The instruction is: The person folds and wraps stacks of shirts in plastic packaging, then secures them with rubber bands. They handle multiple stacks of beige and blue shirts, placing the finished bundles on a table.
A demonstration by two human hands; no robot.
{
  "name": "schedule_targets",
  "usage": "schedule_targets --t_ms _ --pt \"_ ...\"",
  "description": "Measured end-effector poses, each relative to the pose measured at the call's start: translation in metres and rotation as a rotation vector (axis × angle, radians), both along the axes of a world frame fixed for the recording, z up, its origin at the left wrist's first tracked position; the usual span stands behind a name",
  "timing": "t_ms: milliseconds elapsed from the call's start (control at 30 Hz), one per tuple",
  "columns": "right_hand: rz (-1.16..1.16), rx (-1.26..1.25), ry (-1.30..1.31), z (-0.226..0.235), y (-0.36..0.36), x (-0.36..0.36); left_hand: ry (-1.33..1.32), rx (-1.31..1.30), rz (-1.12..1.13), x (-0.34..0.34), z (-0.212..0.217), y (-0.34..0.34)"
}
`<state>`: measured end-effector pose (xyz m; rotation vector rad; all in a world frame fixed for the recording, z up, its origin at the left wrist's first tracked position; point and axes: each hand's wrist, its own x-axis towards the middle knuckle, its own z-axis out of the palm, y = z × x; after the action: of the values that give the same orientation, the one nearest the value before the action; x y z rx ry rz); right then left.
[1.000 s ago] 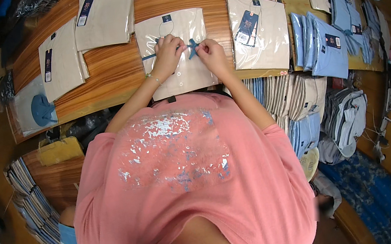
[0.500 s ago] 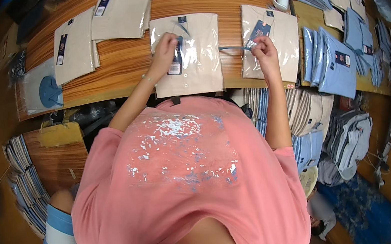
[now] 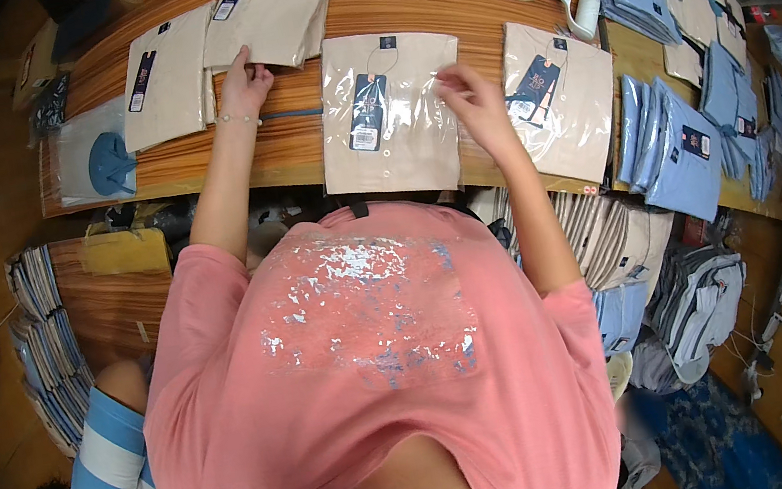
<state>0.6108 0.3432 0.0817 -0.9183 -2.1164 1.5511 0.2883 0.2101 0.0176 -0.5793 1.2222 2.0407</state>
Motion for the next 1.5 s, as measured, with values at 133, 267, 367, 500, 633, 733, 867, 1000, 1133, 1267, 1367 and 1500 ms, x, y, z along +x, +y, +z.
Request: schedule_targets --t_ms 133,267,367,500,633,733,867,1000,1133,1267,1367,1500 --pt "0.150 -0.500 0.154 -0.002 0.000 -0.081 -0.038 0.166 0.037 0.004 0.011 0.000" --pt "-0.172 -1.303 0.421 -0.031 0.006 -0.152 -0.031 0.374 -0.051 0.066 0.063 -0.023" --pt "-0.054 -1.416 0.459 -0.054 0.008 -0.182 0.121 0.346 -0.332 0.103 0.060 -0.067" --pt "0.071 -0.982 0.186 0.007 0.009 -0.204 0.631 0.112 -1.087 0.114 0.011 -0.128" --pt "0.227 -0.641 0.264 0.088 -0.001 -0.189 0.612 -0.214 -1.506 0.064 0.034 -0.157" --pt "0.218 -0.729 0.382 0.137 0.003 -0.172 0.937 -0.404 -0.924 0.034 0.079 -0.130" --pt "0.353 -0.947 0.565 0.156 0.029 -0.150 0.947 0.151 -0.408 0.001 0.090 -0.048" --pt "0.083 -0.744 0.644 0.161 0.011 -0.104 0.329 0.677 -0.597 0.042 0.140 -0.005" --pt "-0.101 -0.536 0.490 0.123 0.035 -0.044 0.110 0.736 -0.758 0.059 0.132 0.009" --pt "-0.200 -0.321 0.313 0.075 0.006 -0.014 0.087 0.431 -0.705 0.085 0.073 -0.009" --pt "-0.172 -0.100 -0.174 -0.024 0.015 0.016 0.373 0.172 -0.635 0.113 -0.003 -0.017" --pt "-0.253 -0.044 -0.138 -0.074 0.005 0.025 0.711 0.036 -0.736 0.117 -0.026 -0.023"
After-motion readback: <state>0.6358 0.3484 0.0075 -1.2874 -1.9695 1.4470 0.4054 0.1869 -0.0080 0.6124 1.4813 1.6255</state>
